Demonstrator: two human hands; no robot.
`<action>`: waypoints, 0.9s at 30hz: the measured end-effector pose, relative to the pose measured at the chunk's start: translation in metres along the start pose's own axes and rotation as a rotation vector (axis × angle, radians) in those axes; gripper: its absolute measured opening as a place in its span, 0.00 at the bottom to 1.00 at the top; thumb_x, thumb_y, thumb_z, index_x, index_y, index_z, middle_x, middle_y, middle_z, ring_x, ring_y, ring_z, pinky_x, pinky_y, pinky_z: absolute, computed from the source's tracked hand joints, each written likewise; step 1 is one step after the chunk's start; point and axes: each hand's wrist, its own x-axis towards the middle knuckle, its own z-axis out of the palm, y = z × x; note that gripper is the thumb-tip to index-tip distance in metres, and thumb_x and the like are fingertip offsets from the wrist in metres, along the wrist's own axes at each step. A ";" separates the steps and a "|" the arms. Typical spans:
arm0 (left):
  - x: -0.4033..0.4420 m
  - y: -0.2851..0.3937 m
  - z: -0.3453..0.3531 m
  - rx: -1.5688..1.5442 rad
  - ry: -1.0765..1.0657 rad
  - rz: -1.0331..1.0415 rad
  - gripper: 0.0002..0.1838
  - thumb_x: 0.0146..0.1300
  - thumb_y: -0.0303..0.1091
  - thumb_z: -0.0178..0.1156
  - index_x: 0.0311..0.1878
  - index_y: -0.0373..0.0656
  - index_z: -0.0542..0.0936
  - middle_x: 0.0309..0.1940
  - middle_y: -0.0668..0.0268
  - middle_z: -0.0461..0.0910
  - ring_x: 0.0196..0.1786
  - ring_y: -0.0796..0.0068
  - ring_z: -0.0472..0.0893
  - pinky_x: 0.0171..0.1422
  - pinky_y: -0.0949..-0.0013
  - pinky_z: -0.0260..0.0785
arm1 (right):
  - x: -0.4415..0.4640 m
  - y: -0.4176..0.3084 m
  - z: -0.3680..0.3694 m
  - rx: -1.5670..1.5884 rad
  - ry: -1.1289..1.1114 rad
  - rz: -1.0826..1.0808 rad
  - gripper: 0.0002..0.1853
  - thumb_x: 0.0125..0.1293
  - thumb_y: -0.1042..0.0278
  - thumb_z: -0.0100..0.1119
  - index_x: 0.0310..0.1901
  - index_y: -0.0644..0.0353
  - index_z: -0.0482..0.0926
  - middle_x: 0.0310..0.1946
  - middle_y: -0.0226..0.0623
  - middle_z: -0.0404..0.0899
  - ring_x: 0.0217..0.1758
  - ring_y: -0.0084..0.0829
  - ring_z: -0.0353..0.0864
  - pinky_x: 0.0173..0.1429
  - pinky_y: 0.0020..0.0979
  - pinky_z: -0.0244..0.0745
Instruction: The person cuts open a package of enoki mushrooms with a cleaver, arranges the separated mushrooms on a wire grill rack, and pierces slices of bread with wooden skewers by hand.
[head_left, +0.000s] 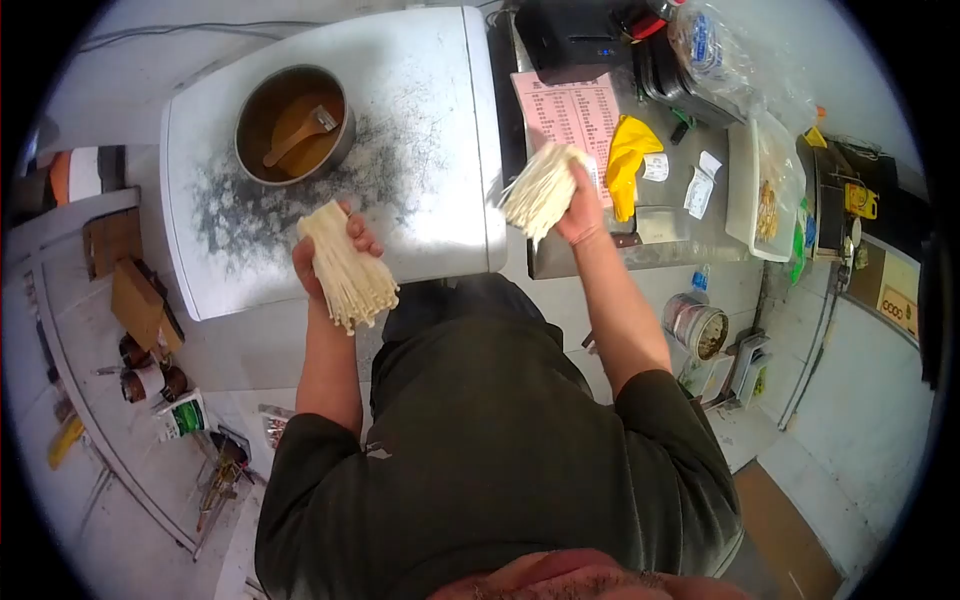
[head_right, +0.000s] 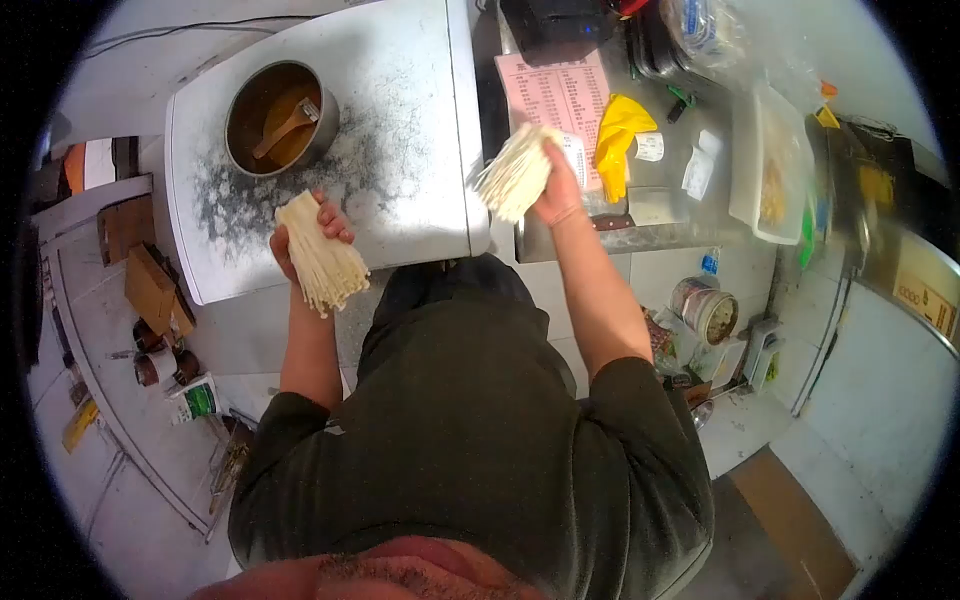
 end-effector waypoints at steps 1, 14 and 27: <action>-0.002 -0.001 -0.001 0.002 -0.002 0.005 0.38 0.54 0.53 0.65 0.60 0.39 0.64 0.41 0.61 0.68 0.42 0.66 0.73 0.52 0.58 0.69 | 0.005 -0.017 0.005 -0.039 0.017 -0.088 0.26 0.71 0.50 0.49 0.63 0.59 0.69 0.57 0.42 0.76 0.60 0.44 0.75 0.67 0.46 0.68; -0.055 0.018 0.001 0.109 0.233 0.125 0.33 0.52 0.54 0.63 0.57 0.43 0.69 0.38 0.61 0.72 0.40 0.64 0.72 0.47 0.61 0.66 | 0.136 -0.107 0.003 -1.336 1.036 -0.622 0.36 0.57 0.49 0.66 0.59 0.69 0.70 0.50 0.50 0.78 0.51 0.48 0.79 0.59 0.43 0.74; -0.098 0.046 -0.029 0.034 0.141 0.196 0.34 0.57 0.48 0.61 0.61 0.40 0.64 0.42 0.60 0.68 0.43 0.63 0.70 0.54 0.57 0.67 | 0.098 0.170 0.238 -1.532 -0.016 -0.359 0.25 0.64 0.54 0.55 0.49 0.73 0.74 0.45 0.59 0.79 0.49 0.50 0.81 0.52 0.44 0.76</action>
